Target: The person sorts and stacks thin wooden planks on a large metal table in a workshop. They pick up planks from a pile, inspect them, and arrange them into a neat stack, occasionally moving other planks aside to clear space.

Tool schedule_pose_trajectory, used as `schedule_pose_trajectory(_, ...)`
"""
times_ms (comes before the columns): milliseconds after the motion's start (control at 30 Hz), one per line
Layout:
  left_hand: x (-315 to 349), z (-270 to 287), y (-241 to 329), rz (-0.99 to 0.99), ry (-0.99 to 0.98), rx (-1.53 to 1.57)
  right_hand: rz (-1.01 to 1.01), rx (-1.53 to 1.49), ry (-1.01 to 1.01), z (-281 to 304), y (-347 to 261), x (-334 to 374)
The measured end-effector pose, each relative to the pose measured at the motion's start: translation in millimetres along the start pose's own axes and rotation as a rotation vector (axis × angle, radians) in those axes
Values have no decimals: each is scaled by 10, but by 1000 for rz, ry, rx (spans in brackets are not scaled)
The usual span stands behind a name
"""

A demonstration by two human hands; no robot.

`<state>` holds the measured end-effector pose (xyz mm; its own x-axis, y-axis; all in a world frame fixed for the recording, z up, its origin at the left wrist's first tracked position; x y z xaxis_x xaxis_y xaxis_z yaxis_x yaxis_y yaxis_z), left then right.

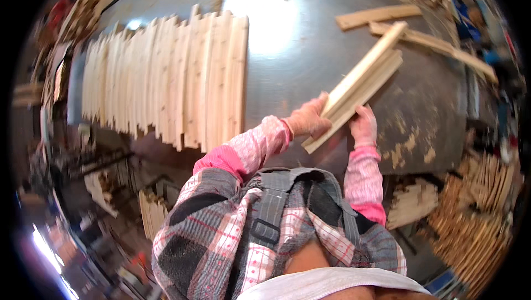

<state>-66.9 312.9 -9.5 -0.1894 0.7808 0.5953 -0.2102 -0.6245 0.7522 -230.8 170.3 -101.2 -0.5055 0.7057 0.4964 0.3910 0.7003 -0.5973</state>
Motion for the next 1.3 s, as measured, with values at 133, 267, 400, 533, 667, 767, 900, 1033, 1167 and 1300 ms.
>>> schedule_pose_trajectory(133, 604, 199, -577, -47, 104, 54, -39, 127, -221, -955, 396, 399)
schedule_pose_trajectory(267, 1116, 357, -1112, 7, 241, 143, -137, 369, -336, -1510, 919, 436)
schedule_pose_trajectory(400, 1440, 411, -1408, 273, 58, -175, -210, 633, -416, -1778, 1512, 16)
schedule_pose_trajectory(533, 1868, 705, -1525, 353, 38, -377, -256, 1185, -504, -2130, 1923, -6)
schedule_pose_trajectory(667, 1758, 1258, -1183, -4, 659, -219, -191, 1654, -457, -2295, 1924, -2)
schedule_pose_trajectory(767, 1273, 1536, -755, -195, 780, -162, -196, 1536, -637, -2234, 2014, -2)
schedule_pose_trajectory(900, 307, 1723, 42, -444, 735, -135, -157, 1490, -791, -1674, 1953, -294)
schedule_pose_trajectory(1033, -779, 1677, 713, -343, 622, -433, -154, 1399, -327, -1107, 910, -663)
schedule_pose_trajectory(1167, -1733, 1351, 1018, -369, 586, -705, -213, 1035, -139, -755, -161, -876)
schedule_pose_trajectory(1300, -2420, 1179, 947, -203, 435, -812, -263, 468, 26, -140, -900, -1168)
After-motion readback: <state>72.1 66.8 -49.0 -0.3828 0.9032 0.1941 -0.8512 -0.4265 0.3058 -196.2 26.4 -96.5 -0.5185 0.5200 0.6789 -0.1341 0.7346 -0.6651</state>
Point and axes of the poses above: each hand's wrist, its own x-axis away from the middle knuckle, its own z-axis out of the back of the hand, y = z × x, the point moved 8 cm from there along -x, towards the middle knuckle, and after that the axes turned 4 degrees about -x, right-handed, at the moved point
